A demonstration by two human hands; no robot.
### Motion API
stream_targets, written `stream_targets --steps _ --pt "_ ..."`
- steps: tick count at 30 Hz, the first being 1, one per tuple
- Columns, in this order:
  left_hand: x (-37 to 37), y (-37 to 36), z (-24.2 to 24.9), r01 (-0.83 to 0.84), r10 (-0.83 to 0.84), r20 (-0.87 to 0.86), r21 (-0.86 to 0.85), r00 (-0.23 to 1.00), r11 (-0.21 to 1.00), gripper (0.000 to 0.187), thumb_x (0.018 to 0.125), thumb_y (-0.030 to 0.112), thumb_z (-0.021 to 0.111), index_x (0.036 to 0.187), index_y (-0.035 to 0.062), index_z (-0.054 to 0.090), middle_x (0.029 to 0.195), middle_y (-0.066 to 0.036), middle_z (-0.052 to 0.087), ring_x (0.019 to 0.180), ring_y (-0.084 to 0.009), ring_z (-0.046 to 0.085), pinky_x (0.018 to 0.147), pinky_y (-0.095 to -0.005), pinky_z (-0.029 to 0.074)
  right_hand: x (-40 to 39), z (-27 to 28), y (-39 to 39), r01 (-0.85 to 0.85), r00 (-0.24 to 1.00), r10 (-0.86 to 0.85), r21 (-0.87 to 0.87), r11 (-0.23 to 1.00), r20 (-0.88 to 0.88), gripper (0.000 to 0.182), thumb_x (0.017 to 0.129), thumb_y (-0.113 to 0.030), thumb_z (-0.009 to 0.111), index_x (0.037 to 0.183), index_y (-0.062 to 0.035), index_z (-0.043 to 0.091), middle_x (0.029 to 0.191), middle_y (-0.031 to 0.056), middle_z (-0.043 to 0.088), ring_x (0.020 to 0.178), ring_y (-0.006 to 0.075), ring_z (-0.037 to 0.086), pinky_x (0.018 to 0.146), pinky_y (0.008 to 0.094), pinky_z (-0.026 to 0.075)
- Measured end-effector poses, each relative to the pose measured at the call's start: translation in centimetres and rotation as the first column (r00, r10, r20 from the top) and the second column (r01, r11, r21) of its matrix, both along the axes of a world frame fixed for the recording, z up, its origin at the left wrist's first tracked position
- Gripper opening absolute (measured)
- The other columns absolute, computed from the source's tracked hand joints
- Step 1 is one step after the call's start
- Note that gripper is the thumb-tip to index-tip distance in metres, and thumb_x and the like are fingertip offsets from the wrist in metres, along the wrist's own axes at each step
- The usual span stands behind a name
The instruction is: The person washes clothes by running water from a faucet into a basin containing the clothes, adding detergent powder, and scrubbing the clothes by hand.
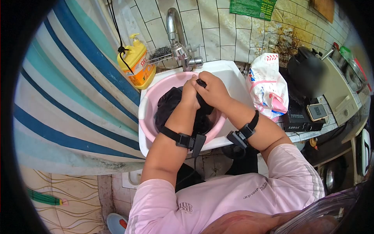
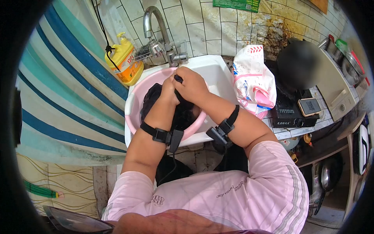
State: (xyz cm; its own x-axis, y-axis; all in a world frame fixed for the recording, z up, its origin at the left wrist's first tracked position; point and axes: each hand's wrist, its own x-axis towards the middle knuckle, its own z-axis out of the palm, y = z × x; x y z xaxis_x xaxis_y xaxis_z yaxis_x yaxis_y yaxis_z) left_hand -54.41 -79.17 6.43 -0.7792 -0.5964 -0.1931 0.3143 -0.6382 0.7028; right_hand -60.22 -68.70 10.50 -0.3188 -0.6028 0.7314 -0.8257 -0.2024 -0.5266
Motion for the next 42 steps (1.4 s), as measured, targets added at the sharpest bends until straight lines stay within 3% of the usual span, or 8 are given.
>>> stream_targets --steps 5,12,16,20,23,28,31,42 --pt "-0.1 2.8 1.9 -0.010 0.190 0.318 -0.492 0.929 0.870 0.050 0.098 0.037 0.037 0.123 -0.0037 0.049 0.116 -0.019 0.056 0.101 -0.0265 0.056 0.084 -0.0381 0.045 -5.4 -1.6 -3.1 0.009 0.947 -0.114 0.329 0.944 0.302 0.034 0.086 -0.031 0.060 0.082 0.0034 0.058 0.078 0.0280 0.059 0.074 0.0430 0.058 0.066 0.0450 0.045" --pt "1.1 3.1 4.3 0.026 0.036 0.178 -0.334 0.983 0.942 0.036 0.094 0.036 0.052 0.097 0.0004 0.058 0.095 -0.011 0.058 0.086 -0.0175 0.057 0.071 -0.0351 0.048 -7.0 -4.1 -3.1 -0.070 0.888 -0.042 0.224 0.972 0.458 0.036 0.086 -0.031 0.060 0.079 0.0042 0.061 0.071 0.0238 0.060 0.064 0.0304 0.057 0.062 0.0390 0.044" --pt "0.9 1.3 3.7 -0.119 0.351 0.336 -0.554 0.874 0.824 0.037 0.095 0.037 0.049 0.105 0.0024 0.055 0.096 -0.010 0.058 0.082 -0.0184 0.057 0.070 -0.0381 0.048 -5.8 -1.8 -1.5 -0.354 0.613 0.156 0.093 0.930 0.775 0.039 0.082 -0.035 0.065 0.085 0.0040 0.065 0.075 0.0143 0.064 0.072 0.0183 0.059 0.065 0.0323 0.046" --pt "0.1 0.0 1.5 -0.325 0.385 0.052 -0.440 0.921 0.837 0.031 0.096 0.033 0.047 0.100 0.0036 0.055 0.093 -0.009 0.056 0.083 -0.0165 0.054 0.072 -0.0314 0.045 -3.8 -2.4 -1.3 -0.279 0.810 0.184 0.089 0.956 0.557 0.042 0.069 -0.028 0.078 0.094 0.0038 0.065 0.084 0.0142 0.066 0.078 0.0180 0.061 0.073 0.0292 0.048" --pt "1.1 0.3 3.0 -0.102 0.221 0.173 -0.519 0.960 0.849 0.034 0.094 0.035 0.051 0.103 0.0024 0.056 0.095 -0.009 0.056 0.088 -0.0168 0.053 0.078 -0.0295 0.043 -5.1 -1.1 -0.7 -0.212 0.751 0.104 0.090 0.973 0.652 0.037 0.071 -0.015 0.073 0.102 0.0020 0.062 0.085 0.0101 0.066 0.078 0.0155 0.061 0.072 0.0285 0.049" --pt "1.7 1.3 3.5 0.528 0.147 0.635 -0.731 0.759 0.433 0.050 0.090 0.042 0.056 0.111 -0.0036 0.059 0.101 -0.012 0.061 0.087 -0.0155 0.058 0.074 -0.0304 0.046 -7.2 -0.9 -0.8 -0.125 0.332 0.374 -0.353 0.927 0.866 0.026 0.076 -0.005 0.065 0.100 0.0013 0.056 0.087 0.0082 0.062 0.074 0.0157 0.060 0.068 0.0266 0.049" --pt "1.7 0.7 3.4 0.385 0.121 0.542 -0.719 0.831 0.578 0.050 0.092 0.040 0.053 0.111 -0.0058 0.059 0.097 -0.013 0.064 0.082 -0.0191 0.061 0.073 -0.0334 0.048 -7.2 -1.2 -1.1 -0.102 0.316 0.352 -0.338 0.936 0.881 0.027 0.076 -0.004 0.066 0.101 0.0005 0.055 0.088 0.0080 0.062 0.076 0.0159 0.059 0.068 0.0270 0.048" --pt "1.0 0.3 3.3 -0.066 0.077 0.048 -0.203 0.996 0.977 0.043 0.094 0.045 0.047 0.111 0.0057 0.052 0.100 -0.009 0.058 0.092 -0.0220 0.060 0.078 -0.0376 0.050 -1.7 -0.9 -0.4 -0.216 0.877 0.225 -0.071 0.974 0.423 0.030 0.074 -0.013 0.066 0.101 -0.0028 0.059 0.093 0.0123 0.063 0.089 0.0210 0.060 0.082 0.0304 0.046"
